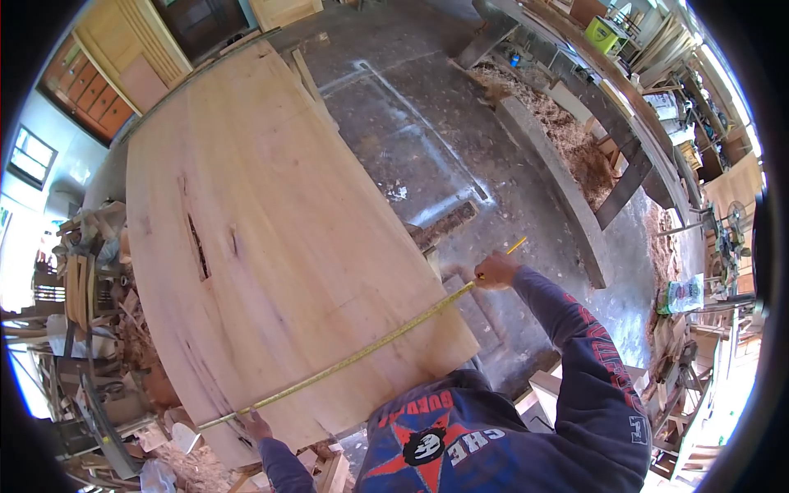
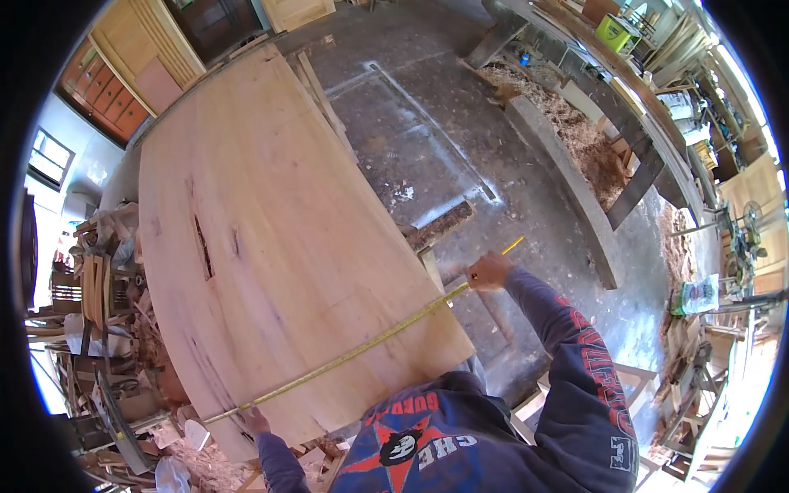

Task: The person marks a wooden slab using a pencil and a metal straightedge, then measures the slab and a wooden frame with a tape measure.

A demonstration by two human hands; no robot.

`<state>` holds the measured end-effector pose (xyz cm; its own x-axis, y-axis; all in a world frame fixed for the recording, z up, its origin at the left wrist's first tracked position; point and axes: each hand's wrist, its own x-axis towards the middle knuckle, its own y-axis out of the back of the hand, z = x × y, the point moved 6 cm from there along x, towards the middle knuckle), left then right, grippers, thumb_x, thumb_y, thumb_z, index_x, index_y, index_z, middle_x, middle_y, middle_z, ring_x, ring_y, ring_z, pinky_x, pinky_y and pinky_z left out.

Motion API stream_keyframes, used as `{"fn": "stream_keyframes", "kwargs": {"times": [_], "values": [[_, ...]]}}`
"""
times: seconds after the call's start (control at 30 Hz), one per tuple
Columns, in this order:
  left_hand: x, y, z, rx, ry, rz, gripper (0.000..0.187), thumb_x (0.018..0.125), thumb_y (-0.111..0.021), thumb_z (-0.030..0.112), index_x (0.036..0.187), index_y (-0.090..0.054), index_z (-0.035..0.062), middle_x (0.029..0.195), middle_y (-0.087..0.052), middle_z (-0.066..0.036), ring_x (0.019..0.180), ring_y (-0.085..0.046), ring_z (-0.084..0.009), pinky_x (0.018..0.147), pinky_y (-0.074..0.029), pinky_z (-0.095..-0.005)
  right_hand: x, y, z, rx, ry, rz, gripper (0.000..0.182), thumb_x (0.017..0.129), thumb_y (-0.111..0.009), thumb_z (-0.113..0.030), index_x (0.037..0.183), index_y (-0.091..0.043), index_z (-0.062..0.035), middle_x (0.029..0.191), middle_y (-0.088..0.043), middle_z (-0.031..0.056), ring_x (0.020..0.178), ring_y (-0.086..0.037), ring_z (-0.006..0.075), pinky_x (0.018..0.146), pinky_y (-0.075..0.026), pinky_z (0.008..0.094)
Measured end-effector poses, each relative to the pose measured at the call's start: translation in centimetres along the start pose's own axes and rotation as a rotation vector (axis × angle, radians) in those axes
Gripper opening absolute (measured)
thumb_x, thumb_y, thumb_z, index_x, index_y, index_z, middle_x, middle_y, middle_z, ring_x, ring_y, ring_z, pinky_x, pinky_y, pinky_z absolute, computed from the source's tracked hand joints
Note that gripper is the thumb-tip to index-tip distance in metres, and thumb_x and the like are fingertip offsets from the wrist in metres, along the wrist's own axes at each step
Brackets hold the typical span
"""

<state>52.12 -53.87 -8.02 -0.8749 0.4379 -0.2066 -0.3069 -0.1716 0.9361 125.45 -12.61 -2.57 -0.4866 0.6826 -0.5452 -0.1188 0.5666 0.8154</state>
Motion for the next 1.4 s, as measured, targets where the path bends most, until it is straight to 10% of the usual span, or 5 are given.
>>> {"fn": "stream_keyframes", "kwargs": {"times": [0.43, 0.83, 1.1, 1.3, 1.4], "values": [[1.1, 2.5, 0.0, -0.052, -0.111, -0.016, 0.061, 0.100, -0.056, 0.035, 0.143, -0.046, -0.0067, 0.147, -0.045, -0.032, 0.137, -0.044, -0.0437, 0.115, -0.035, -0.0446, -0.1, -0.1, 0.0, -0.012, 0.022, 0.090, 0.027, 0.082, -0.060, -0.039, 0.077, -0.071, -0.0151, 0.074, -0.069, 0.0133, 0.074, -0.068, 0.0360, 0.076, -0.051, 0.0488], [9.9, 10.6, -13.8, 0.084, 0.197, 0.118, 0.073, 0.101, -0.052, 0.048, 0.141, -0.045, -0.0129, 0.142, -0.050, -0.033, 0.132, -0.050, -0.0438, 0.111, -0.040, -0.0456, -1.5, -1.0, -1.8, -0.182, -0.057, 0.367, 0.029, 0.084, -0.062, -0.033, 0.078, -0.068, -0.0054, 0.078, -0.069, 0.0140, 0.080, -0.067, 0.0336, 0.080, -0.051, 0.0475], [18.0, 8.7, -22.3, -0.848, 0.268, 0.101, 0.060, 0.102, -0.053, 0.039, 0.140, -0.047, -0.0065, 0.134, -0.055, -0.023, 0.119, -0.056, -0.0292, 0.103, -0.045, -0.0381, -1.2, -0.6, -3.2, -0.291, -0.341, 0.240, 0.031, 0.086, -0.058, -0.034, 0.084, -0.069, -0.0051, 0.082, -0.071, 0.0156, 0.084, -0.069, 0.0341, 0.084, -0.051, 0.0471], [21.1, 7.6, -21.6, -0.701, 0.213, -0.002, 0.050, 0.102, -0.055, 0.032, 0.134, -0.057, -0.0061, 0.132, -0.060, -0.022, 0.112, -0.061, -0.0307, 0.096, -0.050, -0.0384, -0.2, -0.3, -3.5, -0.308, -0.520, 0.203, 0.032, 0.086, -0.057, -0.034, 0.084, -0.070, -0.0052, 0.083, -0.072, 0.0176, 0.086, -0.070, 0.0339, 0.085, -0.050, 0.0469], [20.7, 9.1, -20.9, -0.542, 0.121, 0.148, 0.030, 0.100, -0.061, 0.024, 0.116, -0.065, -0.0009, 0.103, -0.067, -0.011, 0.093, -0.065, -0.0231, 0.080, -0.054, -0.0372, -0.5, 0.8, -4.7, -0.275, -0.568, 0.173, 0.033, 0.086, -0.056, -0.034, 0.086, -0.071, -0.0052, 0.085, -0.072, 0.0174, 0.087, -0.070, 0.0341, 0.086, -0.050, 0.0462]]}}
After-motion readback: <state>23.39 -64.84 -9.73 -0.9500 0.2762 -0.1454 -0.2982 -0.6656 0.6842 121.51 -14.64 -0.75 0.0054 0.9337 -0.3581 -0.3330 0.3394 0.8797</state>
